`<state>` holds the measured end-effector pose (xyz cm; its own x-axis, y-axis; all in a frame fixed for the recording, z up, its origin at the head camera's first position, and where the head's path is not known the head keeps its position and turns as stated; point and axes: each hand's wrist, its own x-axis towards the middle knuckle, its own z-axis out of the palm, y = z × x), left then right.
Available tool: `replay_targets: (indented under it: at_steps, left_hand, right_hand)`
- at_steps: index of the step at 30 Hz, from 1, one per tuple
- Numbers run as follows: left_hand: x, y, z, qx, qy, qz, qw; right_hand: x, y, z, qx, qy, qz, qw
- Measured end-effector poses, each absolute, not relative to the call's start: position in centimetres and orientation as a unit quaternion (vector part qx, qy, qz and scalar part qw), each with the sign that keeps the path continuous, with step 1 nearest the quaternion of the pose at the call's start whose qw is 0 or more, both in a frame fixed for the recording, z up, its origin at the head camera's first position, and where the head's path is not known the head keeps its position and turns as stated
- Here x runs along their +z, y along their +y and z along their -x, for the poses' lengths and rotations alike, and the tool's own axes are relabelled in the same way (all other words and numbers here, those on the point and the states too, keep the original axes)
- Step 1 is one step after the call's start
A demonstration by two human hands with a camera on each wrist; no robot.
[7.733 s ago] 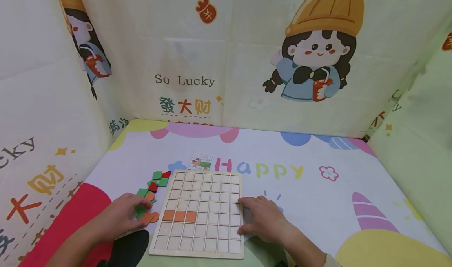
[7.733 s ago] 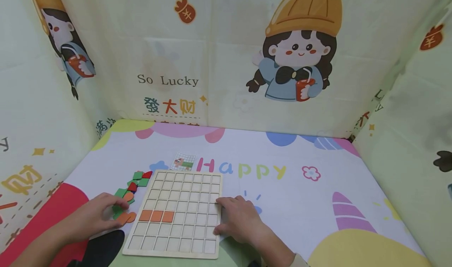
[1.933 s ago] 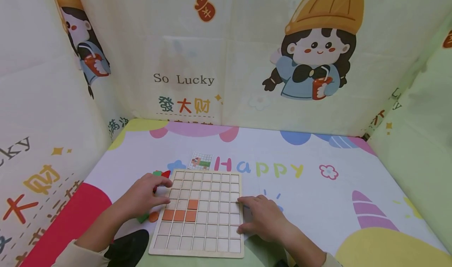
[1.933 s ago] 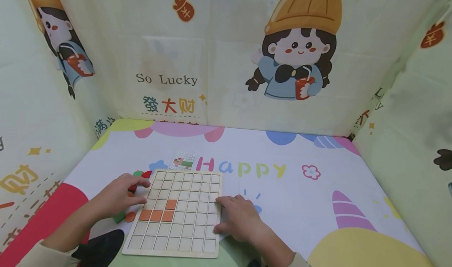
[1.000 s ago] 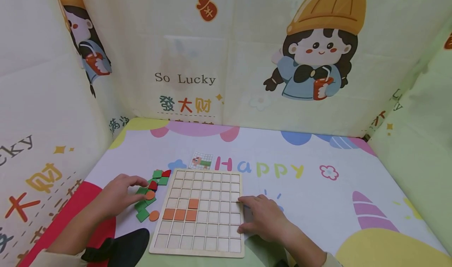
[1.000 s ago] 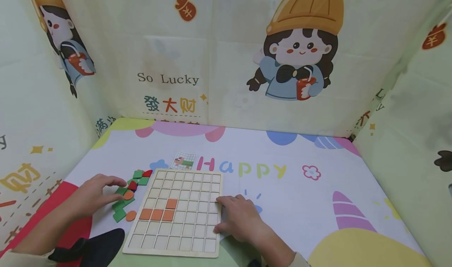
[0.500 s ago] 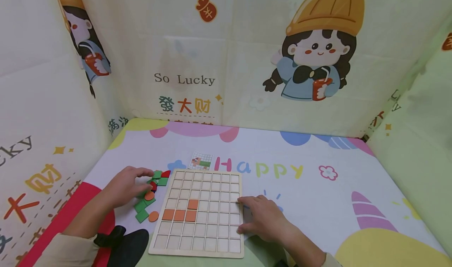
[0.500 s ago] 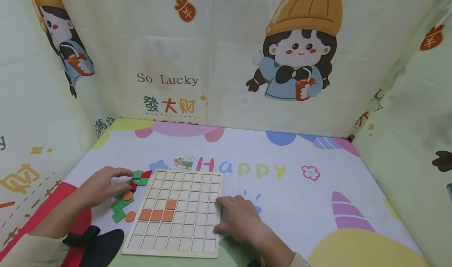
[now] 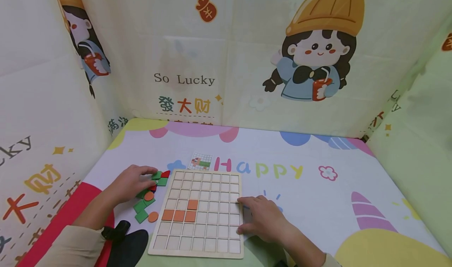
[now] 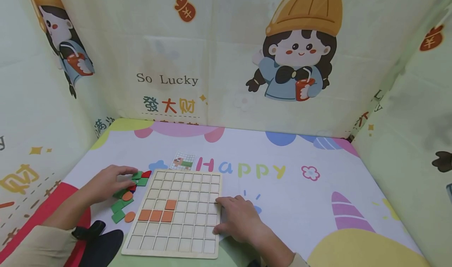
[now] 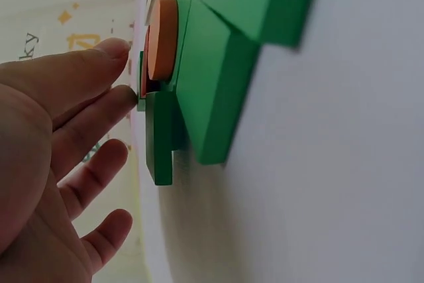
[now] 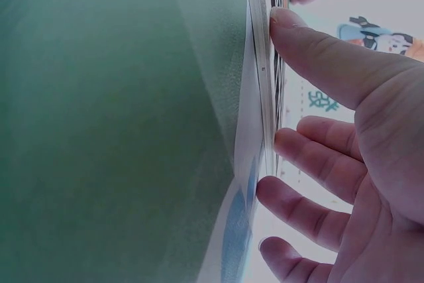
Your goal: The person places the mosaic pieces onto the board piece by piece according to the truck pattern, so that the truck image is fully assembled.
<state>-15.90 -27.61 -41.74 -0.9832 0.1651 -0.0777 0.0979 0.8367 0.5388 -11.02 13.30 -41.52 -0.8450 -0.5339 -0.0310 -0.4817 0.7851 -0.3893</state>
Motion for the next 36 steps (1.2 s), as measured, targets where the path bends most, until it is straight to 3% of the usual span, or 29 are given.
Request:
replay_targets:
  at_steps: [19, 36]
  left_hand:
    - [-41.6, -26.3, 15.0, 0.284, 0.951, -0.095, 0.077]
    - [-41.5, -27.9, 17.5, 0.260, 0.962, -0.057, 0.057]
  right_hand:
    - [-41.5, 13.3, 10.9, -0.191, 0.941, 0.269, 0.072]
    - [-41.5, 13.3, 10.9, -0.191, 0.941, 0.268, 0.075]
